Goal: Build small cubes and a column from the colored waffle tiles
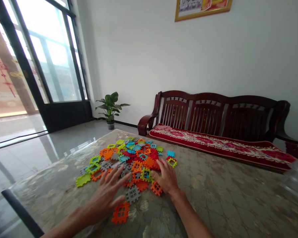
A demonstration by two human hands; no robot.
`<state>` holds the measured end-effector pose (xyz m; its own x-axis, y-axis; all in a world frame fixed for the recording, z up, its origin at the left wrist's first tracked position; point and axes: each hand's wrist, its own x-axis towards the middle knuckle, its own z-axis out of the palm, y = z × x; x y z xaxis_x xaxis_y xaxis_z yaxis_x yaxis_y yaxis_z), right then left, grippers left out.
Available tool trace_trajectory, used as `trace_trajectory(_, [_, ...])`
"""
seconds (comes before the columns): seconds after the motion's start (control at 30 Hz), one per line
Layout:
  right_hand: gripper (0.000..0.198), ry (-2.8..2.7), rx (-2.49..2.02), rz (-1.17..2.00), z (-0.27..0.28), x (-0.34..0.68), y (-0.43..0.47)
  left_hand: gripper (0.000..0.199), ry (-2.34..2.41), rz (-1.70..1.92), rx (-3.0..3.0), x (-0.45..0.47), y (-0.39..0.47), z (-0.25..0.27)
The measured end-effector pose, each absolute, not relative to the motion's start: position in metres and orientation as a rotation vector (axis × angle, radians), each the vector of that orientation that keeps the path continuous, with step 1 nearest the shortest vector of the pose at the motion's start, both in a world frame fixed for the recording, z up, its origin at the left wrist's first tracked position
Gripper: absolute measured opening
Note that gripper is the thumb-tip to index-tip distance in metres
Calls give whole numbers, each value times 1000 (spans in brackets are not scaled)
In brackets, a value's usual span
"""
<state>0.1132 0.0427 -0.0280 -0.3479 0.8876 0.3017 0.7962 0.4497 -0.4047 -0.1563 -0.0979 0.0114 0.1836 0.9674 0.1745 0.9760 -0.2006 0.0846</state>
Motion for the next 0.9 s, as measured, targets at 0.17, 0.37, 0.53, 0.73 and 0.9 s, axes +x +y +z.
trace_trajectory(0.17, [61, -2134, -1778, 101, -31, 138, 64, 77, -1562, -220, -2785, -107, -106, 0])
trace_trajectory(0.37, [57, -2194, -1819, 238, -35, 126, 61, 68, -1662, -165, -2679, -134, -71, -6])
trace_trajectory(0.53, [63, -2098, -1481, 549, -43, 121, 60, 59, -1696, -188, -2517, -152, -59, -9])
trace_trajectory(0.73, [72, -1747, -1283, 674, -42, 182, 60, 66, -1336, -255, -2670, -82, -64, 8])
trace_trajectory(0.9, [64, -1680, -1445, 404, -49, 253, 49, 72, -1129, -286, -2838, -12, -33, 4])
